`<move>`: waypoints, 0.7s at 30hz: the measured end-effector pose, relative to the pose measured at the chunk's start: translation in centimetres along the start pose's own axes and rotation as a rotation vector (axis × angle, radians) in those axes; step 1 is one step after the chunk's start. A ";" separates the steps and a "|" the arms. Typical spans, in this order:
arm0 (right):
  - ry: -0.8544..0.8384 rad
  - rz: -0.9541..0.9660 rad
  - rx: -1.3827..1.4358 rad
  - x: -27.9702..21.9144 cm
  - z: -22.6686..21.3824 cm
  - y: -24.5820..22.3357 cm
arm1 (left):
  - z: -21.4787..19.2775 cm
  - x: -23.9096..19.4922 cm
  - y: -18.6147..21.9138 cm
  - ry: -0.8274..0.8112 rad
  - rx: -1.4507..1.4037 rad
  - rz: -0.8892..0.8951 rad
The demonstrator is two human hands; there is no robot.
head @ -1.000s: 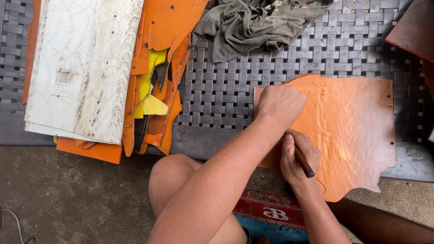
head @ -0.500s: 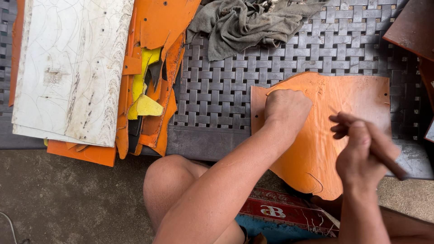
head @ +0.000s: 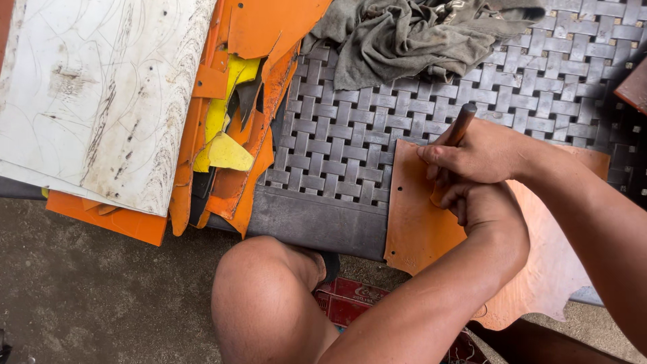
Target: The person uses a small knife to cut an orange leather piece on a white board, then wipes the board with a cloth. They continue cutting another orange leather piece, using a smaller piece as a template to trace and cut a curved shape.
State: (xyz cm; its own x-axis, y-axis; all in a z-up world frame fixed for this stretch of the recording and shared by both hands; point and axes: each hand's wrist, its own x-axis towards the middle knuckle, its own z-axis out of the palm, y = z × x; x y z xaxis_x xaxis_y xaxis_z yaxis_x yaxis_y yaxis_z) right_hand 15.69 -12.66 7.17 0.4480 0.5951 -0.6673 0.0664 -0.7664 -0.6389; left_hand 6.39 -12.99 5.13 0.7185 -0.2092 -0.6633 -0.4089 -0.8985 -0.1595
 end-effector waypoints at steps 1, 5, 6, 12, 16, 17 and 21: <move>-0.019 -0.008 0.007 0.3 0.1 0.3 | -0.1 0.0 -0.1 -0.011 0.044 0.041; -0.023 0.092 0.018 0.6 0.4 1.2 | -0.4 -0.3 -0.6 -0.024 0.043 0.066; -0.043 0.126 0.012 0.6 0.5 1.2 | -0.4 -0.3 -0.6 -0.023 0.034 0.072; -0.057 0.060 -0.103 0.5 0.3 0.5 | -0.4 -0.5 -0.8 -0.012 -0.023 0.080; -0.046 0.055 -0.530 0.7 0.1 -1.9 | -0.2 -0.3 -1.1 0.024 -0.036 0.072; -0.063 0.075 -0.609 0.7 0.0 -2.8 | -0.2 -0.2 -1.2 0.031 -0.067 0.064; -0.096 0.048 -0.883 0.6 0.1 -6.7 | -0.6 -0.1 -1.4 0.022 -0.151 0.069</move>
State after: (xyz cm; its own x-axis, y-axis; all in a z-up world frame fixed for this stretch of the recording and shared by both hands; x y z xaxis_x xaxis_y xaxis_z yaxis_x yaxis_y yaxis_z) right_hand 15.43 -7.14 10.98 0.3936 0.5445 -0.7407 0.7307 -0.6742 -0.1073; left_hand 7.24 -11.93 5.93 0.7046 -0.2796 -0.6522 -0.3697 -0.9292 -0.0011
